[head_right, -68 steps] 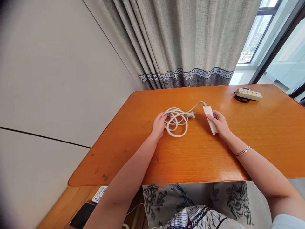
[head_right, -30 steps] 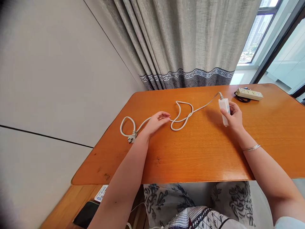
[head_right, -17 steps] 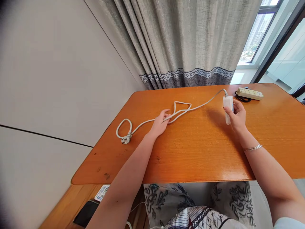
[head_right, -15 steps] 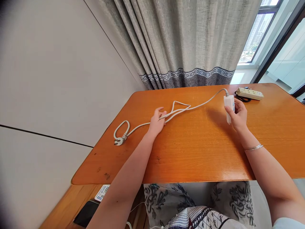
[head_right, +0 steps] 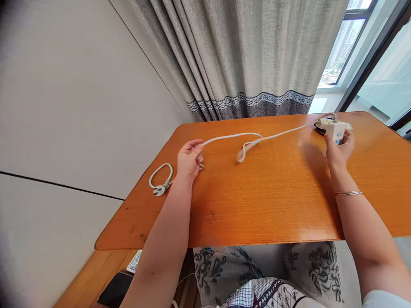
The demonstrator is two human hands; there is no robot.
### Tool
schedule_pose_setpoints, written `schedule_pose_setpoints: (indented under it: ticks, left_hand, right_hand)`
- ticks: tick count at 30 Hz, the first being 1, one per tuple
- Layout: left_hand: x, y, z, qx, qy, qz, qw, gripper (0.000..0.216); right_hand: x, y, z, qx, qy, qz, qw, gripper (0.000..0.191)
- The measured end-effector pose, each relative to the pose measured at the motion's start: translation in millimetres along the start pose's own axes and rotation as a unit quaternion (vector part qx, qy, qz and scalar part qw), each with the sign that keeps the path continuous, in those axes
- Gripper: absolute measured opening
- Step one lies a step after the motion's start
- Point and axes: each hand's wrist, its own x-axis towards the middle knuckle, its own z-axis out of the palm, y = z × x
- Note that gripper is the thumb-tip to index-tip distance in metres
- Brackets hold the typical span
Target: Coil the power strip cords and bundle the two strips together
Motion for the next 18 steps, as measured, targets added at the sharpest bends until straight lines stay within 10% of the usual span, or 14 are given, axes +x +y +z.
schedule_pose_setpoints:
  ticks: [8, 13, 18]
  left_hand:
    - [30.4, 2.4, -50.3, -0.144, 0.369, 0.022, 0.918, 0.019]
    - [38.4, -0.5, -69.4, -0.092, 0.423, 0.069, 0.899, 0.02]
    - [49.5, -8.3, -91.7, 0.023, 0.327, 0.077, 0.942, 0.026]
  right_hand:
    - [28.8, 2.8, -20.4, -0.022, 0.121, 0.067, 0.99, 0.045]
    - [22.7, -11.8, -33.1, -0.24, 0.016, 0.047, 0.969, 0.048]
    - [19.8, -16.0, -45.4, -0.528, -0.126, 0.036, 0.839, 0.058]
